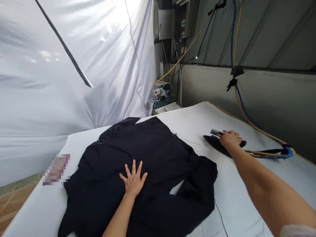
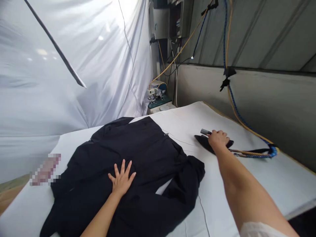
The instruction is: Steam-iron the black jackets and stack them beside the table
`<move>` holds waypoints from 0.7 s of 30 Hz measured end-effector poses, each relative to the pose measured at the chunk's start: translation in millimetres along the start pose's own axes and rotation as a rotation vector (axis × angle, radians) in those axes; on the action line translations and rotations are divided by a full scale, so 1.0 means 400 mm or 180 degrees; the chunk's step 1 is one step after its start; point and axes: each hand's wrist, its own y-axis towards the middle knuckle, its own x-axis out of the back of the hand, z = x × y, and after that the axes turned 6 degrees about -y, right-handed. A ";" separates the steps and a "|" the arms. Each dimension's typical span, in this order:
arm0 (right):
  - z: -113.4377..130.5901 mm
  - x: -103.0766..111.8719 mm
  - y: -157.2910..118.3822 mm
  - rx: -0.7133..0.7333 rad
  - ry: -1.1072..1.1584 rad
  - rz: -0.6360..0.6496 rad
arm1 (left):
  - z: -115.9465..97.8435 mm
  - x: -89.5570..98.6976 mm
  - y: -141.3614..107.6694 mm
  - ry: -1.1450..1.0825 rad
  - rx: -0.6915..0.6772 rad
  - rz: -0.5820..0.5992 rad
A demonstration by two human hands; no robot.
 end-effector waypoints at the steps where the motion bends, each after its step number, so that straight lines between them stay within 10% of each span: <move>1: 0.039 0.004 -0.021 0.0167 -0.0008 -0.0173 | -0.001 -0.001 -0.001 0.0008 -0.0002 -0.0028; 8: 0.248 -0.062 -0.195 0.1843 -0.0130 0.0827 | -0.001 -0.005 -0.005 -0.0076 -0.0029 -0.0111; 21: 0.137 -0.017 -0.172 0.2115 0.0180 0.1804 | 0.000 0.003 -0.008 -0.0153 0.0039 0.0025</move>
